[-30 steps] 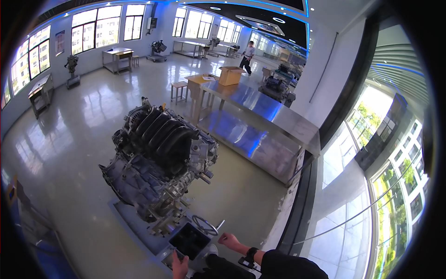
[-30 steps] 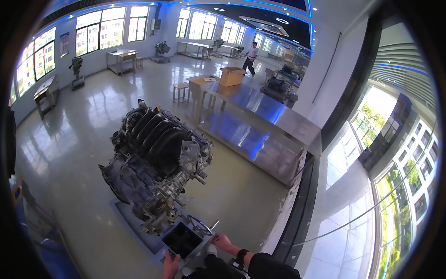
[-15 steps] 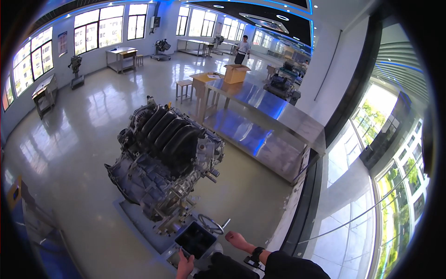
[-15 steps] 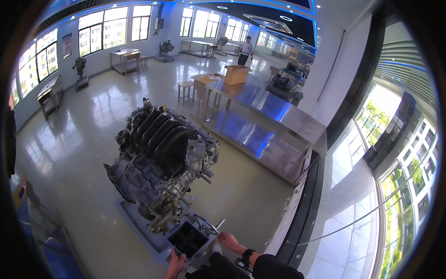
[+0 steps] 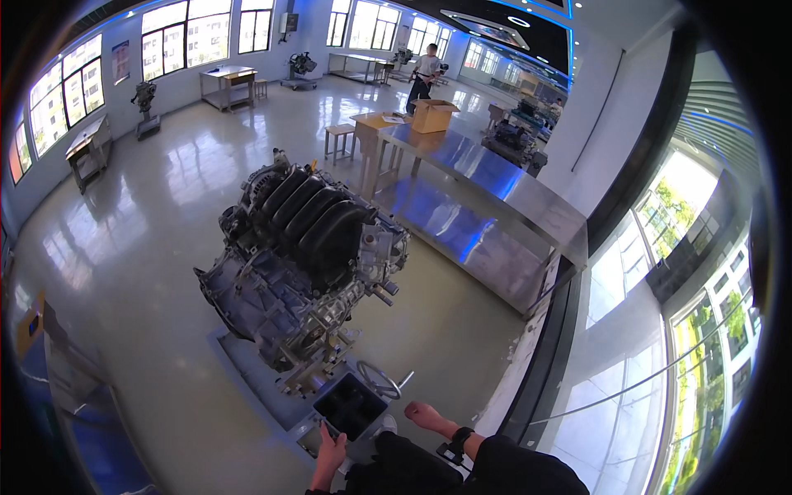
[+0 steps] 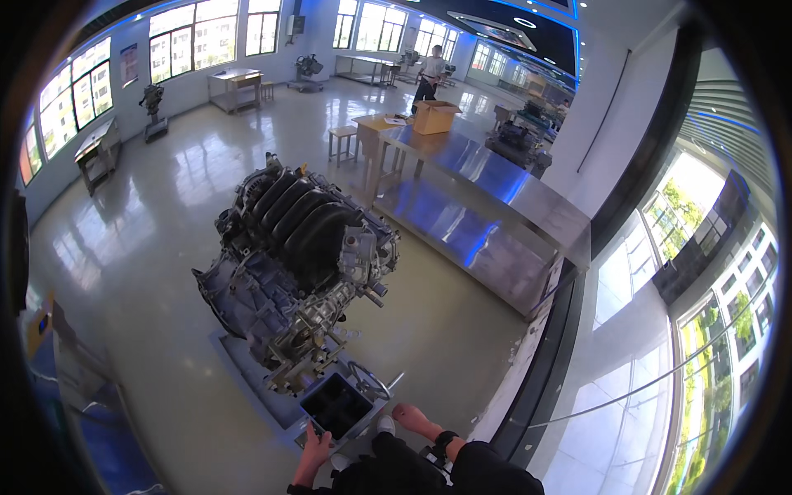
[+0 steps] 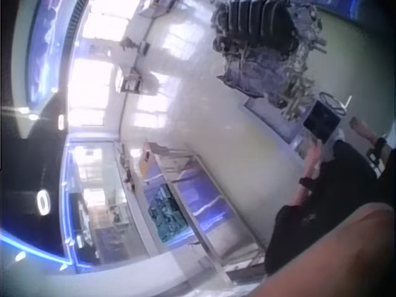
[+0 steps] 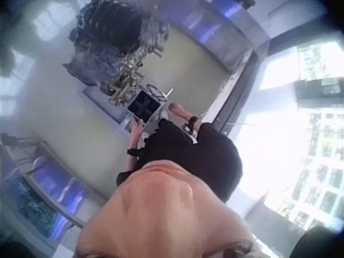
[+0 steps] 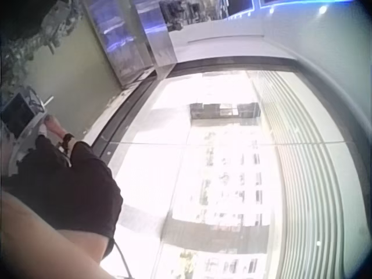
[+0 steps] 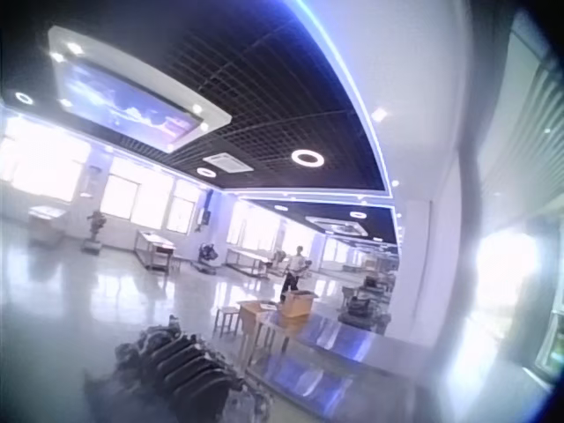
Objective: The person picks up a socket wrench and a small metal component, then walks to an engine block mounted on a stand. Using the socket wrench and their hands, the person attaches the metal component and then retrieves several additional small sockets and parts from a tool kit to continue the assembly on the side of the engine.
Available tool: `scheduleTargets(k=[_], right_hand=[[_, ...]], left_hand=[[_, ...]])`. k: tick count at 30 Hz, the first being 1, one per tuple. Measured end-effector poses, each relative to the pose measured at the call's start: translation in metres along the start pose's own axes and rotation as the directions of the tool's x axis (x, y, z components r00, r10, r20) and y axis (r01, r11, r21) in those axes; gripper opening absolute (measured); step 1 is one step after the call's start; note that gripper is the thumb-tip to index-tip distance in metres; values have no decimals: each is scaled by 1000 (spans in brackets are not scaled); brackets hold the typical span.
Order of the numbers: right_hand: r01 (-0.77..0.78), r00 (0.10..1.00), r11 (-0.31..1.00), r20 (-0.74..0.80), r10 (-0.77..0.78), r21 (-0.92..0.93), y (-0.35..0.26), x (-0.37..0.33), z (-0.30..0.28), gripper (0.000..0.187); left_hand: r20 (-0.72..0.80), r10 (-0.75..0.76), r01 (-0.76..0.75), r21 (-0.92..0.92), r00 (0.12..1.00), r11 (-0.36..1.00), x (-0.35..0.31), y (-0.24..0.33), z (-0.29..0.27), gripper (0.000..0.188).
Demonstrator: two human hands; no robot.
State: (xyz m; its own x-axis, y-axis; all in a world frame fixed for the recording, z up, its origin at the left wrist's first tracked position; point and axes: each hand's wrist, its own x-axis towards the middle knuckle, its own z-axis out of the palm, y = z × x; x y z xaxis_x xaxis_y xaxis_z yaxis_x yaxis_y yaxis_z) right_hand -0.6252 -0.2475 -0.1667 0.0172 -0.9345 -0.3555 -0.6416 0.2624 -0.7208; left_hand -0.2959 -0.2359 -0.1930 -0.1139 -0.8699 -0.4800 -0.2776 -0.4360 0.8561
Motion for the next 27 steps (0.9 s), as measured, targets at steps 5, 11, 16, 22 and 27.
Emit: scheduleTargets(k=[5, 11, 16, 22, 27], right_hand=[[-51, 992, 985, -126, 30, -166, 1, -9, -10, 36], [-7, 992, 870, -117, -57, -493, -7, 0, -39, 54], [214, 939, 757, -82, -333, -617, -15, 30, -44, 59], [329, 929, 450, 198, -313, -830, 14, 69, -22, 57], [439, 898, 626, 314, -307, -645, 11, 90, -27, 36]], left_hand=[[8, 42, -42, -40, 999, 998, 2, -7, 0, 83], [-30, 49, -51, -80, 998, 995, -5, -9, 5, 81], [-75, -8, 10, 39, 997, 999, -17, 15, 3, 78], [-238, -16, 36, 81, 971, 996, -55, 51, 23, 58], [-426, -185, 205, 2, 886, 979, -66, 79, 53, 50]])
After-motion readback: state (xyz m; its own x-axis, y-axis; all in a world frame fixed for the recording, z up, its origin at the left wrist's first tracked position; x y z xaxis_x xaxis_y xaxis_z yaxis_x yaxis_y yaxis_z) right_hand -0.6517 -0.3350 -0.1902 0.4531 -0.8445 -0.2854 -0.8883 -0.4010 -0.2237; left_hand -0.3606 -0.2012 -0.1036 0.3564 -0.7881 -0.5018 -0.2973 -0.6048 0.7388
